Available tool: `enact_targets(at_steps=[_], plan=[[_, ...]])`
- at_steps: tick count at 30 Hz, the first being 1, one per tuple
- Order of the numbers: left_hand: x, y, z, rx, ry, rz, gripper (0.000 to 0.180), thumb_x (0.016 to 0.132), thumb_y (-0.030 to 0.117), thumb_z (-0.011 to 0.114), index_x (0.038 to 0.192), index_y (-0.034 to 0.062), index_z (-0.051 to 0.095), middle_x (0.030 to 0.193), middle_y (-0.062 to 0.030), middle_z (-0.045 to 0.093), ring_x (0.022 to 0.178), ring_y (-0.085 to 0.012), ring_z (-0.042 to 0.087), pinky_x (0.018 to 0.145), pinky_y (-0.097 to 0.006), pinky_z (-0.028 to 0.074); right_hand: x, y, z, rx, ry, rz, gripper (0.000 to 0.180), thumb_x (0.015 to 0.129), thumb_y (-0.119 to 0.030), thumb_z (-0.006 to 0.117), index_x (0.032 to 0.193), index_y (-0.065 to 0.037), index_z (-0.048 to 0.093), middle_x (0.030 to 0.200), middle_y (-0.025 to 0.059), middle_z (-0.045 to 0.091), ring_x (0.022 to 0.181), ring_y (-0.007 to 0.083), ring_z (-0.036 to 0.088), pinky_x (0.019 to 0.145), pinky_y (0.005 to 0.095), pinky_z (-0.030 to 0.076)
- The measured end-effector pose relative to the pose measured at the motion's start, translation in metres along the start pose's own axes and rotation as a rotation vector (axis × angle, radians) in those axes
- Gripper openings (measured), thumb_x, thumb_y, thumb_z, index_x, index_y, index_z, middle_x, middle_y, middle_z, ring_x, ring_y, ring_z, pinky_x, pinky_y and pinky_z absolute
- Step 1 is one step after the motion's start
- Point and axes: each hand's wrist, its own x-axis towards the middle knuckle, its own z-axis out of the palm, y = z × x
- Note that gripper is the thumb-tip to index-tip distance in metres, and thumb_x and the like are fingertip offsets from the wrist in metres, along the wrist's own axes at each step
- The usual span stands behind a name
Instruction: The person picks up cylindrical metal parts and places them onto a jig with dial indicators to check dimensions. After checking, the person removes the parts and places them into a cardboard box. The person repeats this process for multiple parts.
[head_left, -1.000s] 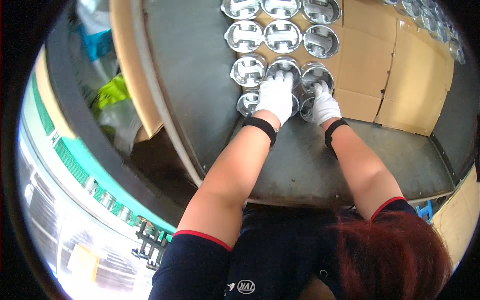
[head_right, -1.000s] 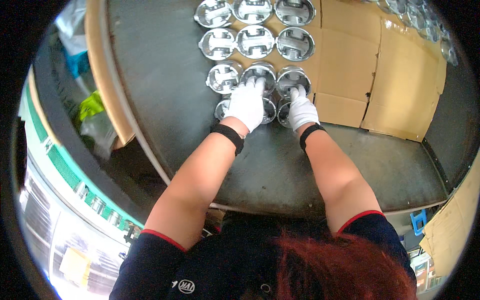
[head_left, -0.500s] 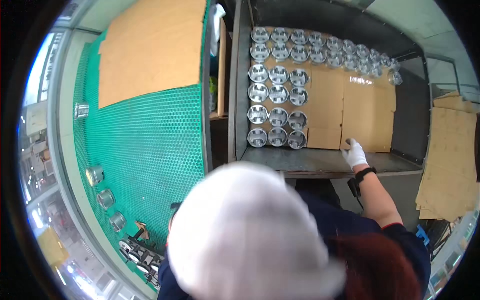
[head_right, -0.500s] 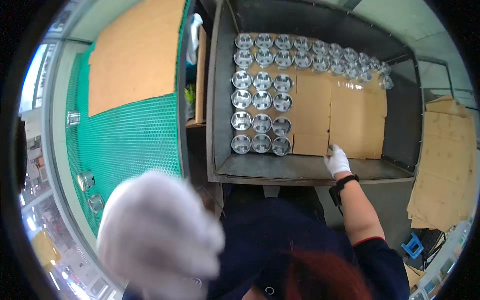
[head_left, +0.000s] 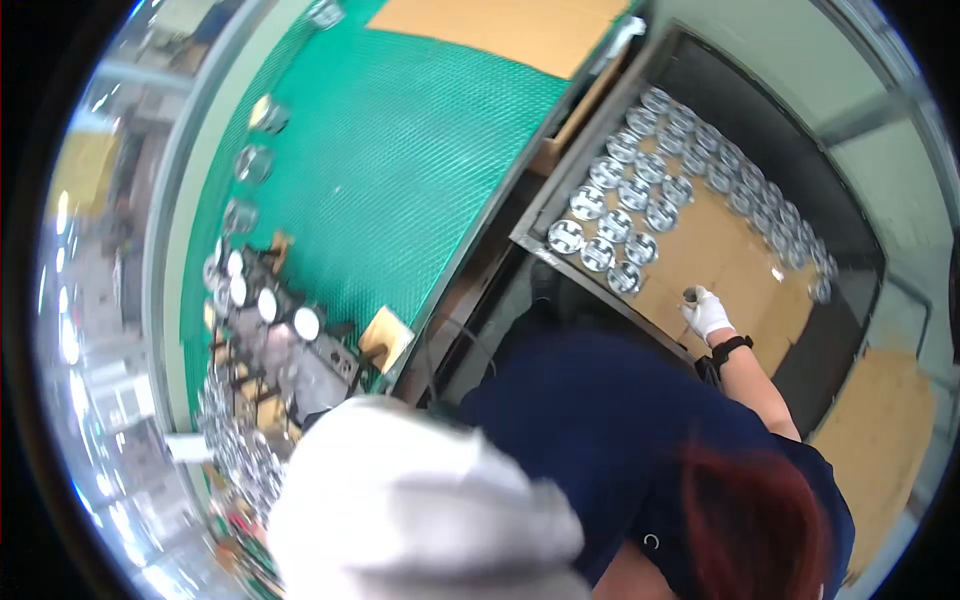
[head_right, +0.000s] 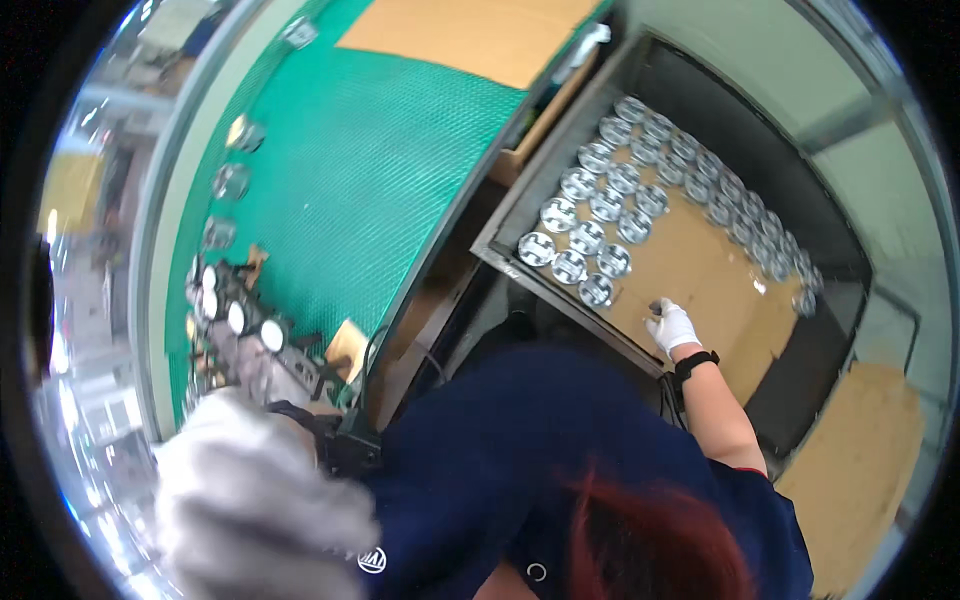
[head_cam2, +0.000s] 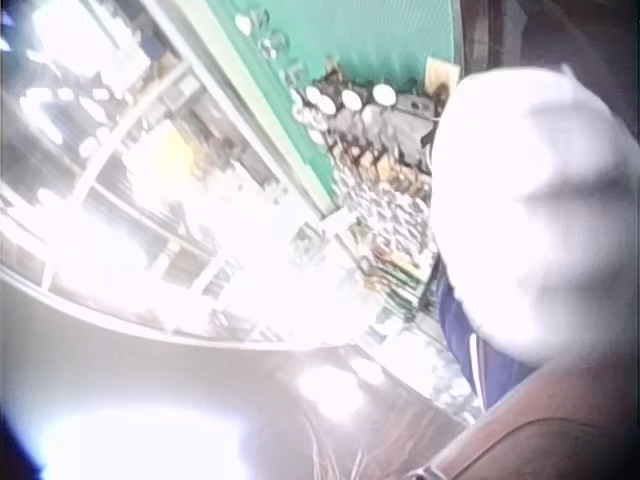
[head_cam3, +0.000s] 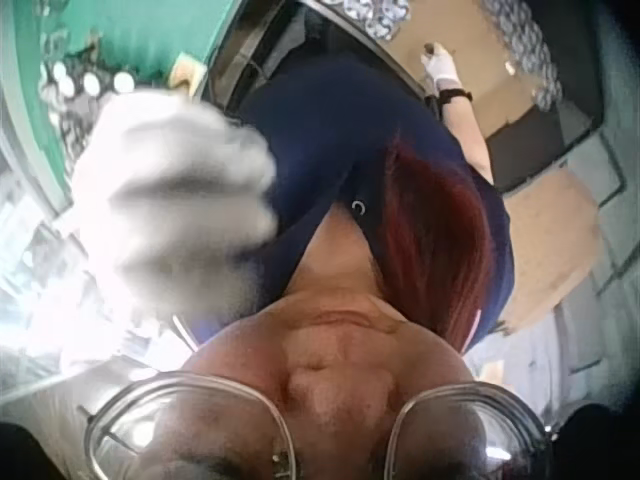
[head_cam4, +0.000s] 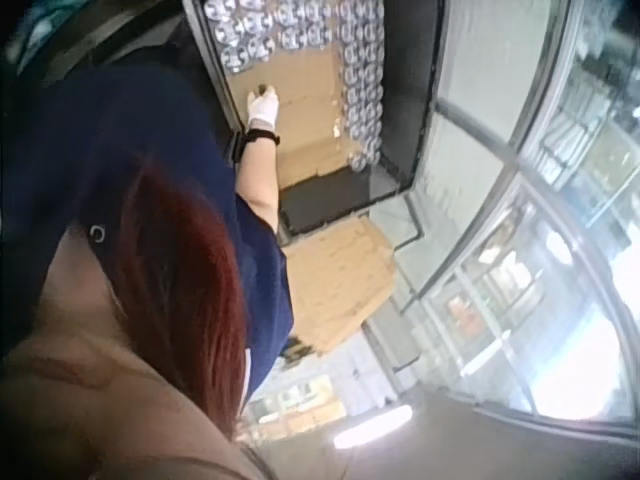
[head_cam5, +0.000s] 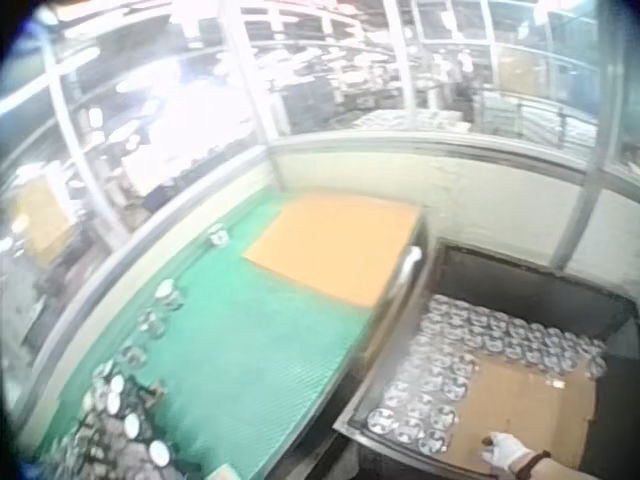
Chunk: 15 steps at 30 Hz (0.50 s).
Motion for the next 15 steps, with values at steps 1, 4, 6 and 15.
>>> enact_targets(at_steps=[1, 4, 6, 15], plan=[[-0.020, 0.001, -0.002, 0.255, -0.117, 0.009, 0.010, 0.088, 0.008, 0.063, 0.084, 0.0028, 0.069, 0.083, -0.0133, 0.071, 0.066, -0.0222, 0.067, 0.054, -0.035, 0.053, 0.009, -0.001, 0.002, 0.018, -0.006, -0.045, 0.036, 0.085, -0.018, 0.075, 0.115, 0.000, 0.066, 0.108, 0.0223, 0.073, 0.102, 0.0349, 0.072, 0.090, 0.0391, 0.056], [-0.091, -0.036, 0.004, -0.885, -0.379, -0.124, 0.017, 0.084, 0.007, 0.072, 0.101, 0.0063, 0.072, 0.100, -0.0116, 0.072, 0.093, -0.0311, 0.069, 0.079, -0.043, 0.056, 0.023, -0.004, 0.001, 0.057, 0.040, -0.321, 0.034, 0.088, -0.016, 0.073, 0.116, 0.000, 0.064, 0.101, 0.0186, 0.071, 0.096, 0.0317, 0.071, 0.088, 0.0391, 0.055], [-0.151, -0.035, 0.017, -0.654, -0.350, -0.374, 0.021, 0.089, 0.016, 0.070, 0.106, 0.0046, 0.070, 0.096, -0.0136, 0.071, 0.091, -0.0326, 0.068, 0.080, -0.043, 0.055, 0.039, -0.027, 0.016, 0.198, -0.118, -0.306, 0.034, 0.090, -0.011, 0.070, 0.121, 0.001, 0.061, 0.107, 0.0168, 0.070, 0.097, 0.0254, 0.070, 0.086, 0.0368, 0.055], [-0.423, -0.080, -0.025, 0.159, -0.205, -1.199, 0.039, 0.080, 0.017, 0.073, 0.113, -0.0017, 0.062, 0.098, -0.0219, 0.067, 0.091, -0.0406, 0.065, 0.082, -0.048, 0.053, 0.040, -0.204, 0.091, -0.063, -0.441, -0.812, 0.026, 0.089, -0.004, 0.071, 0.113, 0.001, 0.063, 0.100, 0.0128, 0.070, 0.089, 0.0210, 0.068, 0.082, 0.0333, 0.054]])
